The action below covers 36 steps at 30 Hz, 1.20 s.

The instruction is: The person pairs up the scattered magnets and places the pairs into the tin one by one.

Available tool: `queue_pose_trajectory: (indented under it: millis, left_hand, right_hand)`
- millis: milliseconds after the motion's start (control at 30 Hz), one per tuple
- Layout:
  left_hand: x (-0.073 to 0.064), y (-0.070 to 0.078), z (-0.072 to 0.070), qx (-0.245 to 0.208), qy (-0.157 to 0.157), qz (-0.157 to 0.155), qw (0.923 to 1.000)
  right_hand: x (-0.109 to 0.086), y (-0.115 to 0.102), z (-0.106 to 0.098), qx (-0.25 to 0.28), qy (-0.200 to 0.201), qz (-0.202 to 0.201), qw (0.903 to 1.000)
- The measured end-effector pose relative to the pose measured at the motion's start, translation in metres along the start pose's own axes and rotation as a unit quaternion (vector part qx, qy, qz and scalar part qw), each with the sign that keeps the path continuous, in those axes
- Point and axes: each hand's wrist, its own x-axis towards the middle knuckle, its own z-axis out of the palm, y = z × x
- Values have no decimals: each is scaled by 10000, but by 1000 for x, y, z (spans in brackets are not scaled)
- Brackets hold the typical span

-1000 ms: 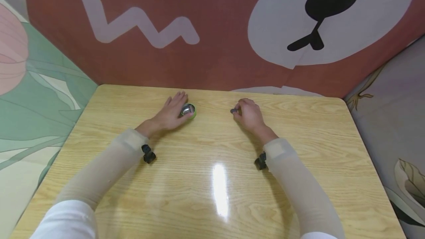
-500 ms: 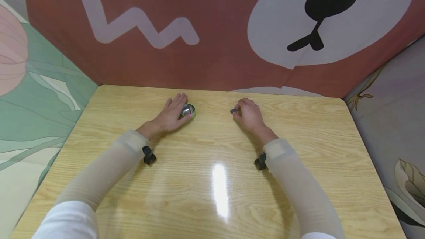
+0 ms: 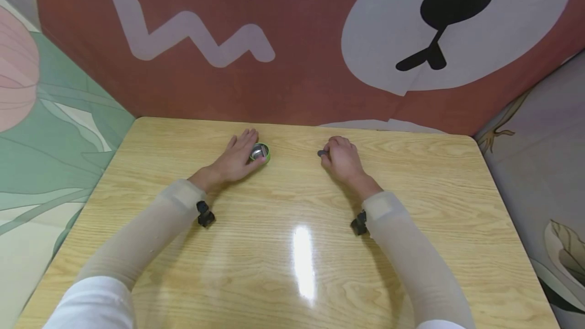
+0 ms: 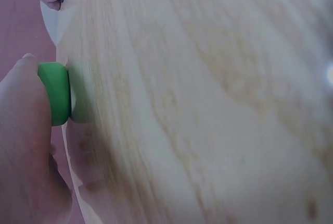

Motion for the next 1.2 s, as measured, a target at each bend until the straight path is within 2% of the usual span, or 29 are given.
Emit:
queue_pose_trajectory:
  millis: [600,1200]
  left_hand:
    - [0,-2,1,9,-10,-29,10000]
    - [0,0,-1,7,-111,-103,9999]
  right_hand:
    - [0,-4,-6,334,-171,125,9992]
    - [9,-17,-9,382,31,-287,9989]
